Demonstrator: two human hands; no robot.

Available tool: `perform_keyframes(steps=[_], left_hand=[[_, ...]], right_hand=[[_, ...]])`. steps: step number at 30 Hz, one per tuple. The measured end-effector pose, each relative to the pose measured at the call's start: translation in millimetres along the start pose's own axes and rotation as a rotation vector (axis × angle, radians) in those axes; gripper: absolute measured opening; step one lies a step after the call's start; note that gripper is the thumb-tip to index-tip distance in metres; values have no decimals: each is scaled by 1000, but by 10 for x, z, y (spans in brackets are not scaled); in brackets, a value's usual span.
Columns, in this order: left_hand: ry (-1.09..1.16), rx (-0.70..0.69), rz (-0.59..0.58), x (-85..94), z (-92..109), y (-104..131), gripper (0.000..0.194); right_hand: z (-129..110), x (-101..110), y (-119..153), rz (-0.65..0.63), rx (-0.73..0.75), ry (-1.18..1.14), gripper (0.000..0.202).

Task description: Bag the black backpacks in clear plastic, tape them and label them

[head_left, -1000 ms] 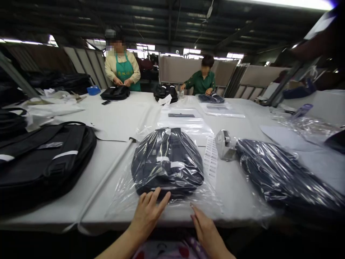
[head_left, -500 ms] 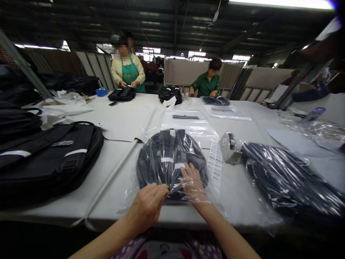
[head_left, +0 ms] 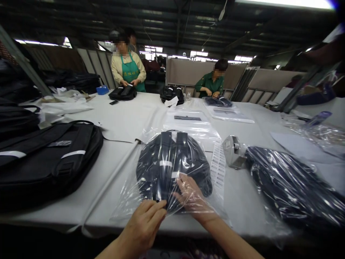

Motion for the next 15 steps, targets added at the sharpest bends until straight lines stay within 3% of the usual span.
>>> perform_keyframes(steps=[3,8,11,15], left_hand=[[0,-19,8,-23,2,20,24],[-24,-56,34,30,-4,-19,25],[-34,-76,45,59,14,-39,25],[-49,-118,22,32,80,6,29]], right_hand=[[-4,-69,-148,-48,-57,26,36],[62,-377,-253,-233,-172,114,38],[-1,-361,-240,-214,-92,160,30],[-151,-237,-56,-123,14,151,34]])
Point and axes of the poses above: each hand's wrist, its own y-axis away from the middle knuckle, its own x-axis out of the back of the hand, z = x × y, the point moved 10 cm from there along -y, towards the middle knuckle, and after that the axes turned 15 degrees about -x, right-handed, at the moved point
